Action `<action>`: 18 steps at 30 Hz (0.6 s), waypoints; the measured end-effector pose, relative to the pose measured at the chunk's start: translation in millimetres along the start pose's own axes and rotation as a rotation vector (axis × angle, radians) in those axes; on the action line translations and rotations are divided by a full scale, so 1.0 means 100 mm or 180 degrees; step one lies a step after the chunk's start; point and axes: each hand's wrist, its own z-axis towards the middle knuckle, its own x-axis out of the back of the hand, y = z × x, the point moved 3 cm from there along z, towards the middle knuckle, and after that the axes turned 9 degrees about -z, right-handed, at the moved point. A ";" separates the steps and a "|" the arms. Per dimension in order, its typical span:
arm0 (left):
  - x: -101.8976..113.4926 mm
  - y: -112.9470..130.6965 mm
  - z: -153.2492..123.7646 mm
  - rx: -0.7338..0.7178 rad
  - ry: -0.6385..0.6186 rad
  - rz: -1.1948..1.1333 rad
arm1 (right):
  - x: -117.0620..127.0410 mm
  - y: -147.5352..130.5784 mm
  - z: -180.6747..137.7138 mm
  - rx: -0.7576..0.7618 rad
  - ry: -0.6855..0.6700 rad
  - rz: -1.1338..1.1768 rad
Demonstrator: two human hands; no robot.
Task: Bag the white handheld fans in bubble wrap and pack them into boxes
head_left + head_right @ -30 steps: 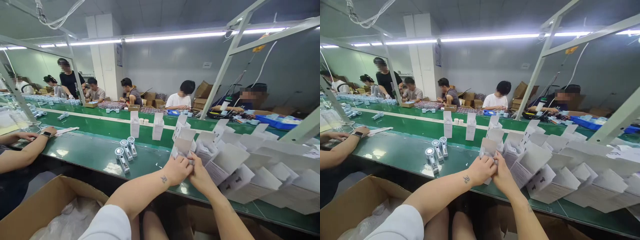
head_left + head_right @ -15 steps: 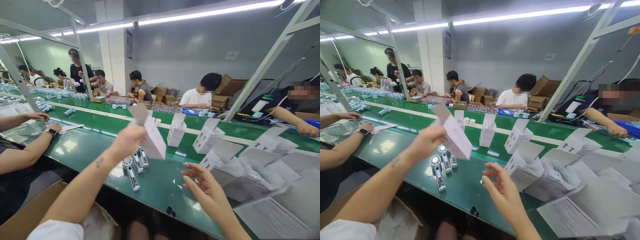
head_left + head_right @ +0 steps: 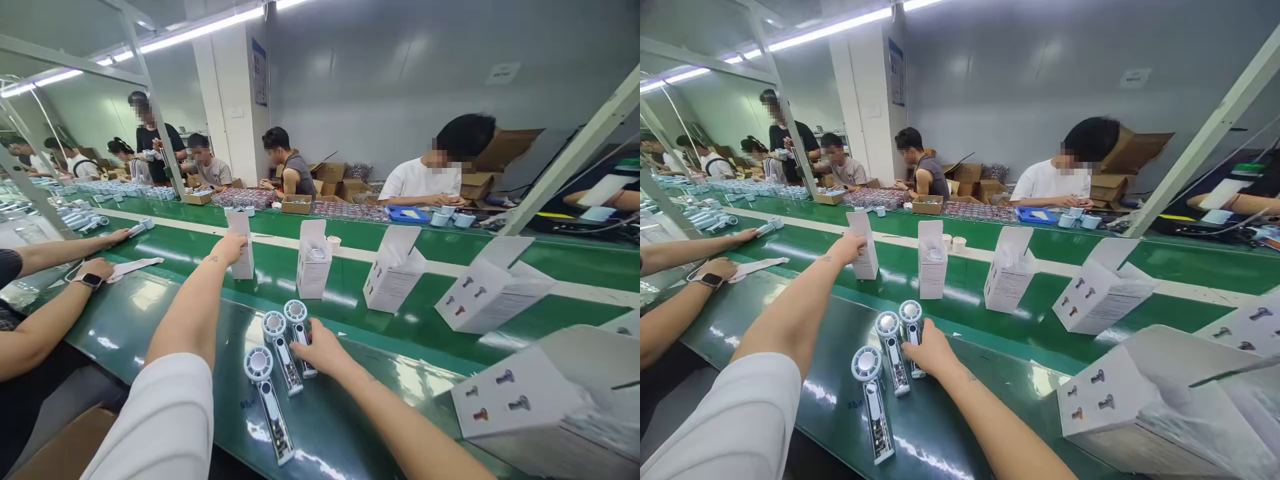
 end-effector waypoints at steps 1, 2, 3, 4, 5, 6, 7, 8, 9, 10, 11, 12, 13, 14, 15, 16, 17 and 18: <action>-0.02 -0.03 0.05 -0.0004 -0.0007 0.0014 | 0.01 0.00 0.01 -0.0007 0.0047 0.0111; -0.02 -0.05 0.08 -0.0012 -0.0007 0.0027 | 0.02 0.00 0.02 -0.0037 0.0108 0.0256; -0.01 -0.05 0.09 -0.0020 -0.0013 0.0037 | 0.05 0.00 0.04 -0.0096 0.0159 0.0423; 0.01 -0.05 0.07 -0.0016 -0.0032 0.0050 | 0.08 0.01 0.04 -0.0180 0.0172 0.0587; 0.05 -0.04 0.01 -0.0031 -0.0031 0.0057 | 0.12 0.01 0.03 -0.0269 0.0142 0.0732; 0.10 -0.02 -0.09 -0.0092 0.0015 0.0044 | 0.16 0.02 -0.01 -0.0347 0.0079 0.0860; 0.16 -0.01 -0.26 -0.0193 0.0128 -0.0009 | 0.21 0.03 -0.08 -0.0417 -0.0006 0.0989; 0.23 -0.01 -0.47 -0.0312 0.0306 -0.0113 | 0.25 0.04 -0.18 -0.0469 -0.0102 0.1178; 0.30 -0.01 -0.75 -0.0412 0.0528 -0.0270 | 0.30 0.06 -0.31 -0.0502 -0.0181 0.1377; 0.36 -0.04 -1.07 -0.0451 0.0756 -0.0468 | 0.36 0.09 -0.45 -0.0515 -0.0228 0.1606; 0.40 -0.09 -1.43 -0.0381 0.0958 -0.0689 | 0.42 0.14 -0.61 -0.0545 -0.0209 0.2107; 0.41 -0.15 -1.83 -0.0177 0.1109 -0.0912 | 0.49 0.20 -0.77 -0.0611 -0.0074 0.2489; 0.39 -0.23 -2.25 0.0129 0.1209 -0.1132 | 0.54 0.27 -0.93 -0.0706 -0.0013 0.2689; 0.32 -0.30 -2.69 0.0510 0.1246 -0.1366 | 0.56 0.34 -1.08 -0.0762 -0.0124 0.2806; 0.21 -0.36 -3.14 0.0961 0.1213 -0.1631 | 0.54 0.40 -1.23 -0.0770 -0.0366 0.2929; 0.04 -0.41 -3.58 0.1481 0.1093 -0.1933 | 0.49 0.44 -1.37 -0.0734 -0.0650 0.3022; -0.18 -0.44 -4.00 0.2037 0.0873 -0.2282 | 0.39 0.46 -1.50 -0.0698 -0.1011 0.3049; -0.44 -0.45 -4.40 0.2662 0.0524 -0.2664 | 0.26 0.46 -1.64 -0.0664 -0.1346 0.3027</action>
